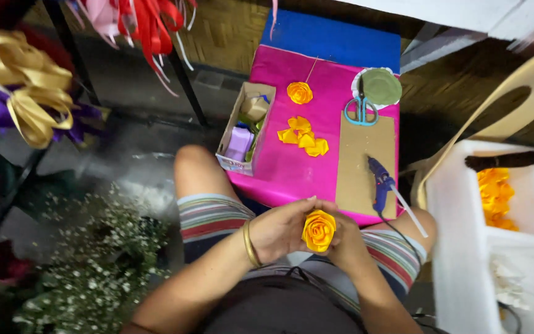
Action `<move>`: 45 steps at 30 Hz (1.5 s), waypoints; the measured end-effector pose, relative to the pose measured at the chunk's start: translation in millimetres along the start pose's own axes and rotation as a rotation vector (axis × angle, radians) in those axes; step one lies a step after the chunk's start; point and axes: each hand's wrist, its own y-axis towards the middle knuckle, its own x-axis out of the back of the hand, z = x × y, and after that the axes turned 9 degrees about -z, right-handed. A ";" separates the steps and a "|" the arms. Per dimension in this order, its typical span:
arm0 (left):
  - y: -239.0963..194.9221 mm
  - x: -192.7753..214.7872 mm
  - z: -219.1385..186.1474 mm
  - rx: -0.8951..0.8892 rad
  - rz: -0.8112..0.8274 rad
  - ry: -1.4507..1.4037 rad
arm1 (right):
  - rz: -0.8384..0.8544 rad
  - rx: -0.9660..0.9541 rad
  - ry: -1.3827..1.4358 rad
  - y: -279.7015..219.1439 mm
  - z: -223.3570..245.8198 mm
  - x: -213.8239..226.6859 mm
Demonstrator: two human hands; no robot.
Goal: The person assembles artificial yellow flowers by applying hot glue to individual petals and attaching them to a central bud. They repeatedly pick up petals, apply glue, and press them onto the growing flower while seated at a low table.
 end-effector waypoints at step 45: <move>50.9 137.5 11.4 -0.062 -0.106 -0.125 | -0.190 -0.497 -0.563 216.1 -242.0 -98.2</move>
